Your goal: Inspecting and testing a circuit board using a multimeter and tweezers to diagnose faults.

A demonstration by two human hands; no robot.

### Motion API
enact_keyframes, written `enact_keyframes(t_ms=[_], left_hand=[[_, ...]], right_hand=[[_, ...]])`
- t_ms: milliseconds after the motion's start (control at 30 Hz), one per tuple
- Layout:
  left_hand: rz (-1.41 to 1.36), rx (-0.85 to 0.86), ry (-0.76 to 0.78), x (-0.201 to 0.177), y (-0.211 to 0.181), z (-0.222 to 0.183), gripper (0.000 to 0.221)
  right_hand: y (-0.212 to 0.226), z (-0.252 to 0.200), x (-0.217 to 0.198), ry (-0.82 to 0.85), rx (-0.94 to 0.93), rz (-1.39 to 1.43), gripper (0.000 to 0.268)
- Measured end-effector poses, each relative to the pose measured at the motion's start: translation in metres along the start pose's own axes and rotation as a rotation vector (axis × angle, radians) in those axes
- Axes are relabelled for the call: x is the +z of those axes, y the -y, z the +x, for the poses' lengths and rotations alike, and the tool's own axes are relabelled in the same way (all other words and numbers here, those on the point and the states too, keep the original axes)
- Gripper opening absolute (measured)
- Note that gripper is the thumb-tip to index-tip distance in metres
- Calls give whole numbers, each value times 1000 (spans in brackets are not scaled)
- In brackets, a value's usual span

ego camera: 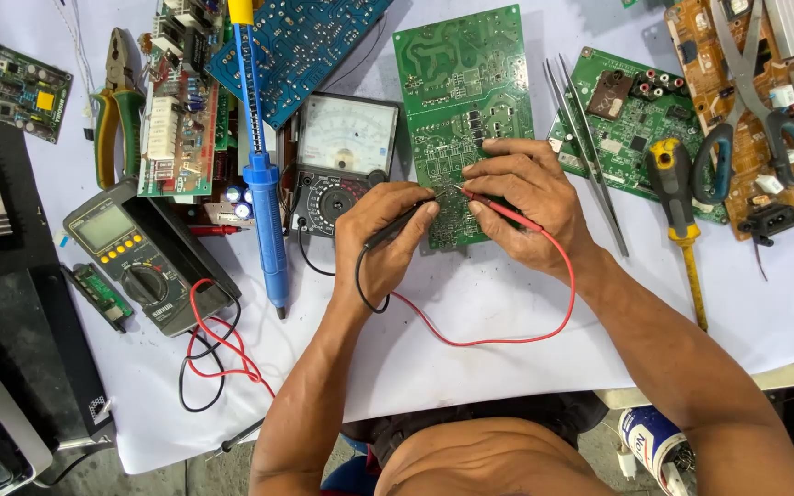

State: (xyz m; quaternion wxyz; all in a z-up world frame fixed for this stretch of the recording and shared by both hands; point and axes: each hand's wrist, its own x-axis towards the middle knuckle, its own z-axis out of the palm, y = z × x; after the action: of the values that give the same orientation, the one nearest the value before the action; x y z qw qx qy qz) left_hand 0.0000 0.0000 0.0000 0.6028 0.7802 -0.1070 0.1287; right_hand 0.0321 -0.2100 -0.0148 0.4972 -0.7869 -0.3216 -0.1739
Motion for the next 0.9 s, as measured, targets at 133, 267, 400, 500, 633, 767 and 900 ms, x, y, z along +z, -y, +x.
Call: enact_keyframes(t_ms=[133, 267, 400, 500, 633, 767, 900], left_hand=[[58, 14, -19, 5, 3, -4, 15], [37, 6, -35, 5, -2, -2, 15], [93, 14, -61, 9, 2, -4, 15], [53, 4, -62, 8, 1, -3, 15], [39, 3, -70, 9, 1, -3, 15], [72, 14, -48, 7, 0, -2, 15], [13, 10, -7, 2, -1, -1, 14]], right_hand=[[2, 1, 2, -1, -27, -29, 9], [2, 1, 1, -6, 1, 2, 11], [3, 2, 3, -3, -8, -4, 11], [3, 3, 0, -2, -1, 1, 11], [2, 2, 1, -20, -3, -10, 11], [2, 3, -1, -1, 2, 0, 11], [1, 2, -5, 30, 7, 31, 10]])
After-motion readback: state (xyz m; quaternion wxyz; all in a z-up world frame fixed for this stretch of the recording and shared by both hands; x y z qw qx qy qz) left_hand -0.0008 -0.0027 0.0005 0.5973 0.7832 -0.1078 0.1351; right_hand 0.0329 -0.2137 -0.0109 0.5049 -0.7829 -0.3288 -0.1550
